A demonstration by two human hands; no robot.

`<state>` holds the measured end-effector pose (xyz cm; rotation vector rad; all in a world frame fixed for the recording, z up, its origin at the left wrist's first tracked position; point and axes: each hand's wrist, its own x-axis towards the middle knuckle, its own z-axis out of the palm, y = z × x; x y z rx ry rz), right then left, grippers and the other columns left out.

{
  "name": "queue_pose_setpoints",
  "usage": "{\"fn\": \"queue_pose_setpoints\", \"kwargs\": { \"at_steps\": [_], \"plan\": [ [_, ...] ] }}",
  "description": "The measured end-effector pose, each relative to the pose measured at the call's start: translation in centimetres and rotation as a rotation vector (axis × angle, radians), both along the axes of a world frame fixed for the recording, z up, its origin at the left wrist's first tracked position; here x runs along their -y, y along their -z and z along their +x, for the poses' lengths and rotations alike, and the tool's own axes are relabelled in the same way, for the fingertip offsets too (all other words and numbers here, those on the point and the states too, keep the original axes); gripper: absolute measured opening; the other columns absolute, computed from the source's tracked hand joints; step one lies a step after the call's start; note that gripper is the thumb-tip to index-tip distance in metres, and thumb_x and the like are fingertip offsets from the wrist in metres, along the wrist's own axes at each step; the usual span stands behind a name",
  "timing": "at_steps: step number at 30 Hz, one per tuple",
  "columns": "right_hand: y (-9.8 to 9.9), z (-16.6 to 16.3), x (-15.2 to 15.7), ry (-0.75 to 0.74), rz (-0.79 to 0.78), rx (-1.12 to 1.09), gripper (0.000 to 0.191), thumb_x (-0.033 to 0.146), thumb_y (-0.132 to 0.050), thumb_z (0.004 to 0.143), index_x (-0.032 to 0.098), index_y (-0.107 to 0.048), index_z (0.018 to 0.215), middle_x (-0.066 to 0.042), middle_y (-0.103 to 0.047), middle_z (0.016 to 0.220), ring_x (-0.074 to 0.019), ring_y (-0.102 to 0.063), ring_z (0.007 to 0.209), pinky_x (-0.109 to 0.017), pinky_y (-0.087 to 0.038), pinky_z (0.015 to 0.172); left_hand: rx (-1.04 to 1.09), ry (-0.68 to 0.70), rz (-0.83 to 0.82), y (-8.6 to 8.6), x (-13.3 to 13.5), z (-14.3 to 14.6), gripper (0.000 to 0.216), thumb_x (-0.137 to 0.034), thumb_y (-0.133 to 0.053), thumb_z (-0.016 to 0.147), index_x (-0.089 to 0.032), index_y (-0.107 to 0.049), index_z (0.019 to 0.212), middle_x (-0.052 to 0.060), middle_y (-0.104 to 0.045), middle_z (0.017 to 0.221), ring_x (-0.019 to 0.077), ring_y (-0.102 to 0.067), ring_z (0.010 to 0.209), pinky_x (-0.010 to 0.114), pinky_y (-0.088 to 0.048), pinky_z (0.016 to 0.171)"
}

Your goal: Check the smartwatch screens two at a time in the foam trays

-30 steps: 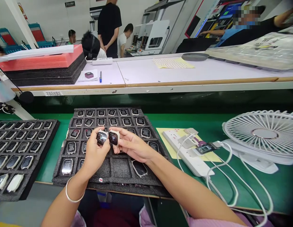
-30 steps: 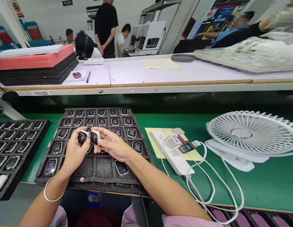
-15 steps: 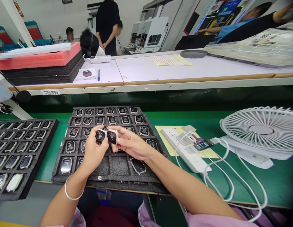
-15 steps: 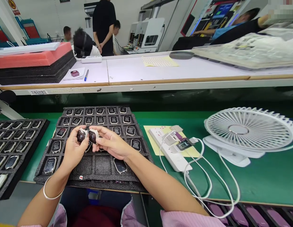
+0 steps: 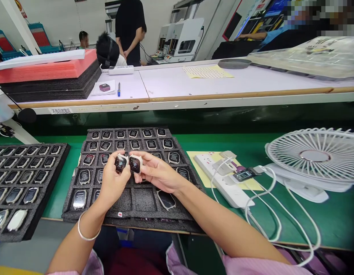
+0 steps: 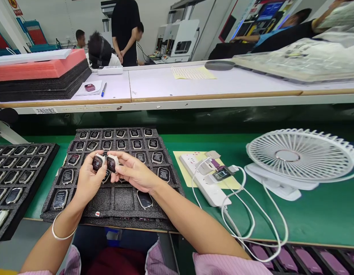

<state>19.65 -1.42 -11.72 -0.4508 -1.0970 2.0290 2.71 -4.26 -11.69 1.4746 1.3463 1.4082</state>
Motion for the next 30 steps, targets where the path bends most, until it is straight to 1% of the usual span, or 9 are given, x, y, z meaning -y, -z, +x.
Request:
{"fn": "queue_pose_setpoints", "kwargs": {
  "at_steps": [11, 16, 24, 30],
  "plan": [
    [0.36, 0.07, -0.10, -0.006, 0.013, 0.000, 0.050, 0.030, -0.082, 0.080, 0.023, -0.061, 0.124, 0.000, -0.067, 0.095, -0.0120, -0.069, 0.071, -0.027, -0.055, 0.070, 0.000, 0.003, -0.006, -0.08, -0.05, -0.01, 0.036, -0.025, -0.063, 0.079, -0.018, -0.057, 0.115, 0.004, -0.066, 0.102, 0.0150, -0.061, 0.083, 0.027, -0.049, 0.076],
    [0.26, 0.04, -0.06, 0.001, 0.020, 0.002, 0.050, 0.031, -0.082, 0.080, 0.023, -0.061, 0.124, 0.000, -0.066, 0.096, -0.0122, -0.069, 0.071, -0.027, -0.055, 0.070, 0.017, 0.007, -0.004, 0.07, -0.03, -0.03, 0.037, -0.026, -0.063, 0.079, -0.019, -0.058, 0.115, 0.005, -0.065, 0.106, 0.0161, -0.062, 0.089, 0.028, -0.049, 0.080],
    [0.19, 0.02, 0.01, -0.005, 0.015, 0.003, 0.049, 0.030, -0.082, 0.080, 0.024, -0.060, 0.124, 0.000, -0.066, 0.096, -0.0120, -0.069, 0.071, -0.028, -0.055, 0.071, -0.015, -0.002, 0.007, -0.22, 0.03, 0.01, 0.036, -0.026, -0.063, 0.078, -0.019, -0.058, 0.113, 0.005, -0.067, 0.103, 0.0163, -0.063, 0.085, 0.028, -0.050, 0.076],
    [0.29, -0.04, 0.03, 0.001, 0.009, 0.003, 0.049, 0.030, -0.082, 0.080, 0.024, -0.060, 0.124, 0.000, -0.066, 0.096, -0.0123, -0.069, 0.071, -0.028, -0.055, 0.071, 0.021, 0.014, -0.009, -0.30, 0.07, 0.08, 0.038, -0.027, -0.063, 0.077, -0.018, -0.057, 0.114, 0.004, -0.066, 0.098, 0.0150, -0.061, 0.079, 0.027, -0.049, 0.072]
  ]
}}
